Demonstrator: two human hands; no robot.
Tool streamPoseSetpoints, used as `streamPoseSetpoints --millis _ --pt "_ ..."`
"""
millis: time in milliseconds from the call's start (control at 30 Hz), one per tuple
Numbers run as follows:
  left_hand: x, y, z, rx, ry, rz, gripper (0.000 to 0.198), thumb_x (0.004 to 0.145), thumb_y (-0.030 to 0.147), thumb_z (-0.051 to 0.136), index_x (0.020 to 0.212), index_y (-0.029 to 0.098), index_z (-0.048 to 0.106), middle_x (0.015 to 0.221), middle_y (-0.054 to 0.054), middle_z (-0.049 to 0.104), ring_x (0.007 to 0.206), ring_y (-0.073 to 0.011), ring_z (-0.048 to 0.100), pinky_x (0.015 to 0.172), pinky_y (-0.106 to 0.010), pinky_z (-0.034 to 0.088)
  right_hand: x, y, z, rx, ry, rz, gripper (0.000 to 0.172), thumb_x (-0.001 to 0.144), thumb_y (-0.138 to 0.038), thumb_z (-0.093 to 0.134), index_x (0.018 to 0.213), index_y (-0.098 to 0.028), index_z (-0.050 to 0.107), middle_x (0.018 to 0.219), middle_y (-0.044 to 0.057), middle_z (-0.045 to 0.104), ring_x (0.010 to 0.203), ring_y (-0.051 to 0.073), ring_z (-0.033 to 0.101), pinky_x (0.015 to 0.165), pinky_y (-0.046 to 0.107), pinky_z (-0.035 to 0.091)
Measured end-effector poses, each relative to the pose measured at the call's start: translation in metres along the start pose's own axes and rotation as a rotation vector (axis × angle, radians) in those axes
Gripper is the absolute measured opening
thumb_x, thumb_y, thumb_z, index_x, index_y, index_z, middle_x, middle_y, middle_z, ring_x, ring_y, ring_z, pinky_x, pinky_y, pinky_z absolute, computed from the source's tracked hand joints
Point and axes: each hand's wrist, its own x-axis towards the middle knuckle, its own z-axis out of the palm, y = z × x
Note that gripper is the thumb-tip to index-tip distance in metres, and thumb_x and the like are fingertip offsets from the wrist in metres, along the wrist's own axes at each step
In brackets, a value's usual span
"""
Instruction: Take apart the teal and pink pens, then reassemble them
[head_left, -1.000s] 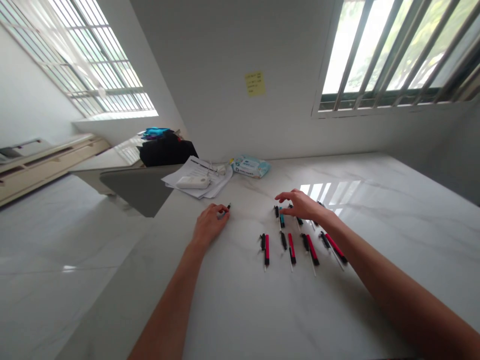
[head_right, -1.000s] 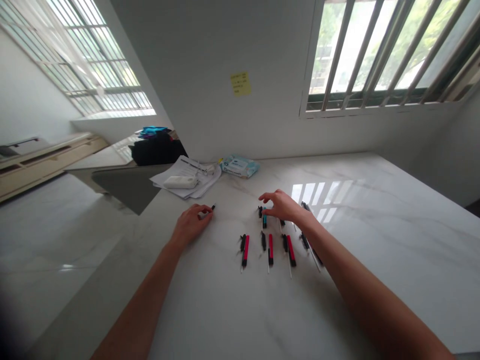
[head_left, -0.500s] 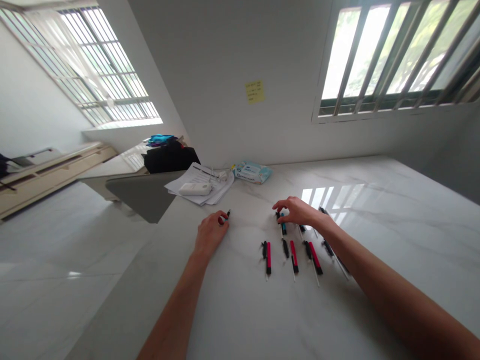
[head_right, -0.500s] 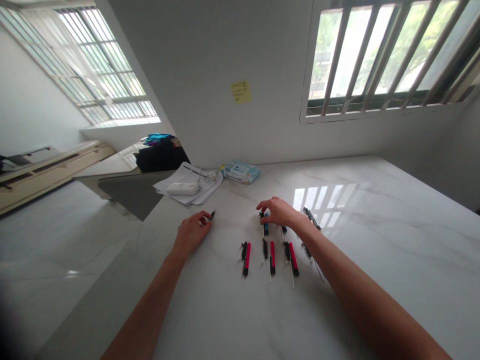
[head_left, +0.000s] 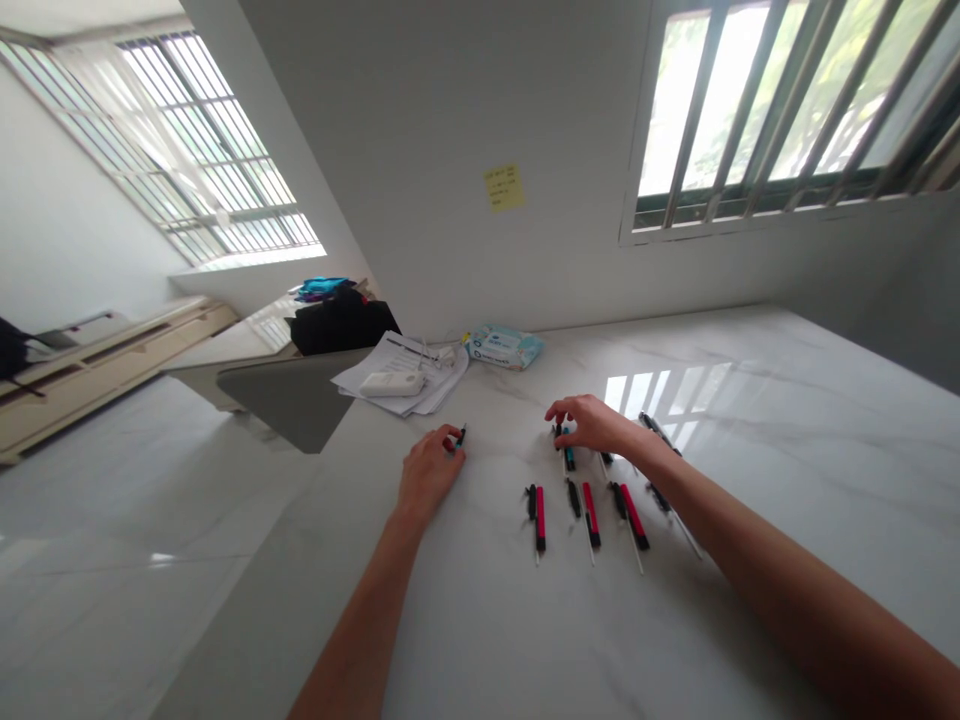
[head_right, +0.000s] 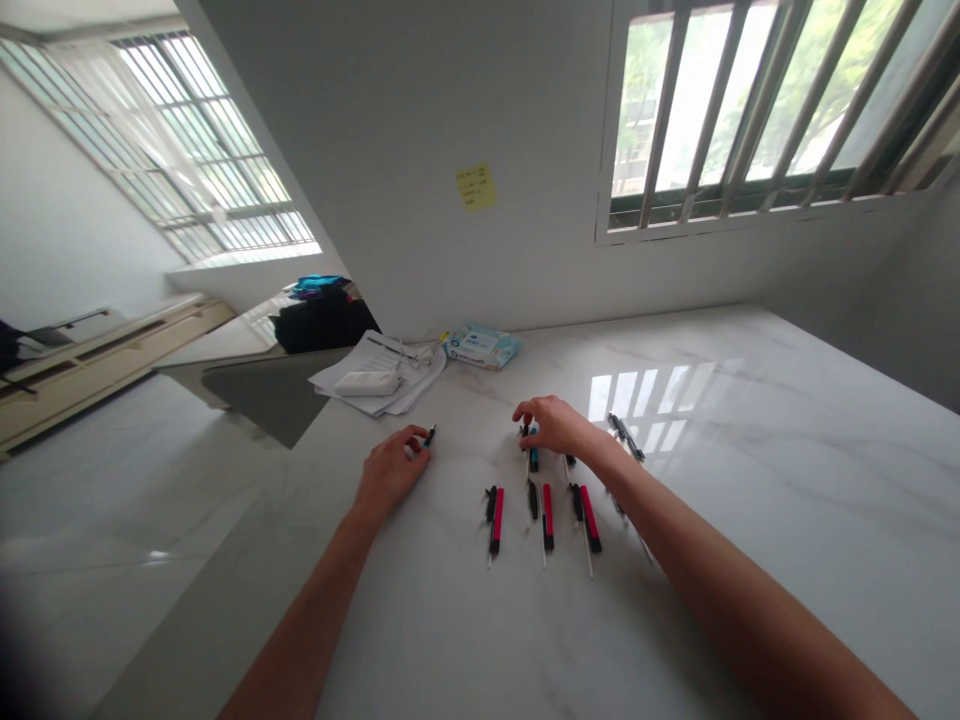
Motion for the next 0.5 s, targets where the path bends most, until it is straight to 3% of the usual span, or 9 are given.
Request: streamPoseSetpoints --millis 200,333,500 --pt "0.001 -0.006 0.002 -0.004 0.028 0.006 0.028 0.086 0.022 0.059 0.111 0.028 0.070 0.101 -0.002 0.074 0.091 -0.0225 0.068 0.085 -0.033 0.048 0.001 0.000 0.001 0.055 0.025 -0.003 0.039 0.072 -0.022 0.086 0.110 -0.022 0.076 0.097 0.005 0.072 0.087 0.019 0.068 0.079 0.027 0.050" --pt "0.000 0.001 0.000 -0.005 0.098 0.039 0.027 0.090 0.027 0.058 0.113 0.028 0.071 0.107 -0.003 0.073 0.088 -0.0217 0.067 0.084 -0.033 0.049 -0.001 -0.005 -0.007 0.128 0.015 0.031 0.029 0.077 -0.020 0.081 0.105 -0.021 0.077 0.087 0.002 0.071 0.078 0.016 0.067 0.072 0.025 0.049" --pt "-0.013 0.028 -0.004 -0.177 0.149 0.268 0.024 0.093 0.030 0.059 0.113 0.025 0.071 0.103 -0.003 0.071 0.085 -0.0193 0.064 0.085 -0.032 0.050 -0.004 -0.014 -0.022 0.350 0.011 0.068 0.022 0.080 -0.024 0.076 0.102 -0.020 0.076 0.083 0.000 0.071 0.071 0.013 0.068 0.068 0.024 0.050"
